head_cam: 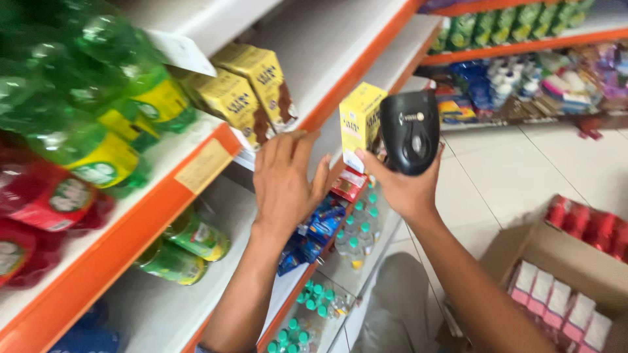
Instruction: The person wipes milk cartons from a box with a cloth, scans their barcodes with a handheld scanner, and places them onto store shelves by hand.
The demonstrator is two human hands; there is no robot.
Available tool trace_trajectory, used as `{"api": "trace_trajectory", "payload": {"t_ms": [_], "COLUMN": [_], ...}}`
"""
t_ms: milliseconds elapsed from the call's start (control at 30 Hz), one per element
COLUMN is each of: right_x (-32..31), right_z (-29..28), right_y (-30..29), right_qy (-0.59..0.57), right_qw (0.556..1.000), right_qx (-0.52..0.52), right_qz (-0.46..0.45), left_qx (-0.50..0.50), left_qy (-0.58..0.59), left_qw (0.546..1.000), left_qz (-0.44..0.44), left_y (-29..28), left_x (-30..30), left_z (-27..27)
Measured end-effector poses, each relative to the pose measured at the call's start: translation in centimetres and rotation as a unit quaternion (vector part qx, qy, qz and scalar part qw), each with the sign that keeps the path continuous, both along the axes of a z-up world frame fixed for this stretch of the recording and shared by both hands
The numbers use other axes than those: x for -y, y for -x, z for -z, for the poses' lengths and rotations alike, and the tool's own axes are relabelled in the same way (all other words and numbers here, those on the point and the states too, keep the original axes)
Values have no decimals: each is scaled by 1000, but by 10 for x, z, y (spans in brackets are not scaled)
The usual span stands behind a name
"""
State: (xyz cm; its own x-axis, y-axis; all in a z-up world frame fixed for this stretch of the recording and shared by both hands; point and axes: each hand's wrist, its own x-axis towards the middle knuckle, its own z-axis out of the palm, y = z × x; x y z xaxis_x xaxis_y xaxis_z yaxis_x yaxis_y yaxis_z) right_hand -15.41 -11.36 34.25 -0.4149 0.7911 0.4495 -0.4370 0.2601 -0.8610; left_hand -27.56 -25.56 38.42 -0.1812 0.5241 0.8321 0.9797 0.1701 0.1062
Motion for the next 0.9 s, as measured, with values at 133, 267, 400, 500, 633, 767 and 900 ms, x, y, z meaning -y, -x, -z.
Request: {"api": "trace_trajectory", "payload": {"t_ms": [133,267,400,500,633,767,900], "right_x": [-12,-21,-29,-34,-34,-33,-37], "right_z": [-26,-37,-39,-36,-37,-33,-24], "right_y": [43,77,108,119,135,137,131], "right_qy": [-59,-88,-123,-161,-187,-205,-200], "right_qw": [998,995,990,985,977,975,979], "right_qx": [-27,-1,-15,7,23,-24,-28], "right_qz": [6,42,61,70,95,77,36], "left_qx": [-17,-1,-23,-22,-23,-31,-34], "left_qy": [2,-36,-51,-47,-42,-37,-40], "left_qw": [1000,999,997,997,997,997,997], "left_qz": [-7,-29,-50,-52,-54,-58,-61], "left_y": [22,32,33,28,27,27,27], "left_x": [-10,-23,-26,-29,-29,-29,-29], "left_z": [11,27,30,30,27,27,28]}}
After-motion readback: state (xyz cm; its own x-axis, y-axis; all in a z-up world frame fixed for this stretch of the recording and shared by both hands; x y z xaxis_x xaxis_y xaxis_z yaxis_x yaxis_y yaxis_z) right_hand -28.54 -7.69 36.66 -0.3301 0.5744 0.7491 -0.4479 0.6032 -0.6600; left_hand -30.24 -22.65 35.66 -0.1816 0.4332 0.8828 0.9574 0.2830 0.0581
